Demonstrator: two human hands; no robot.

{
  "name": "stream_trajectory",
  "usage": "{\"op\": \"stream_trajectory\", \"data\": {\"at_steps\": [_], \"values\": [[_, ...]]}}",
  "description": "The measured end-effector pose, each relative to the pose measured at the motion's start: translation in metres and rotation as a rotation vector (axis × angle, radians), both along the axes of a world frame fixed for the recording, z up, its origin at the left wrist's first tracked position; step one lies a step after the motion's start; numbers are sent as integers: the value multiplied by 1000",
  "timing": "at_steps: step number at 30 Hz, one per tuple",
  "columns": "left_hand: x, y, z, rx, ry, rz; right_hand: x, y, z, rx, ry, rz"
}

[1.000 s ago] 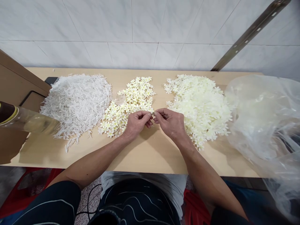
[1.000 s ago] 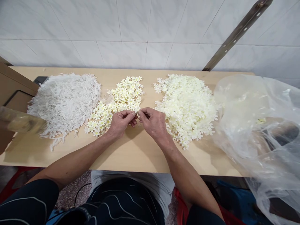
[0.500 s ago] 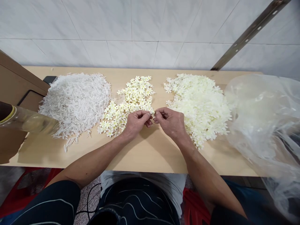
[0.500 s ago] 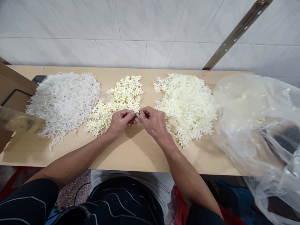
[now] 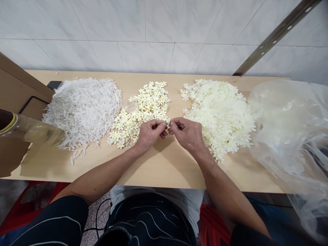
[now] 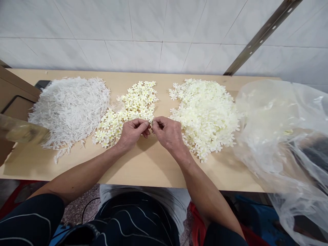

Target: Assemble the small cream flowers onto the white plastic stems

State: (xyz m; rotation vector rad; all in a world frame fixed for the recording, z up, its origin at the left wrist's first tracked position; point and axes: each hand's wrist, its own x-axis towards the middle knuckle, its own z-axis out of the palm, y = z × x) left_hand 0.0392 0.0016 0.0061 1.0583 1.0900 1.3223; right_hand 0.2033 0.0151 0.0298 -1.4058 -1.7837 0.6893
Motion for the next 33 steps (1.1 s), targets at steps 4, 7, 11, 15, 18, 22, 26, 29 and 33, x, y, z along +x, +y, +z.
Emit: {"op": "stream_trajectory", "data": {"at_steps": [4,7,11,15,18,22,26,29,33], "values": [[-1,1,-2,-7,-25,-41,1,1,0,6,-9,17],[-4,2,-1,11,-31,-69,2,1,0,13,-9,21],[-6,0,2,58,3,-30,3,0,2,23,-41,20],[-5,-2,4,105,92,6,2,0,4,54,-120,26],[-3,-3,3,133,141,22,1,0,5,97,-180,21],[-3,-3,2,145,168,36,0,-1,8,137,-213,17],[-3,-4,1,173,202,54,-1,-2,9,134,-205,16],[-3,-4,0,196,237,69,-2,-3,10,136,-204,17],[-3,-4,1,170,254,77,-2,-3,10,132,-199,27]]}}
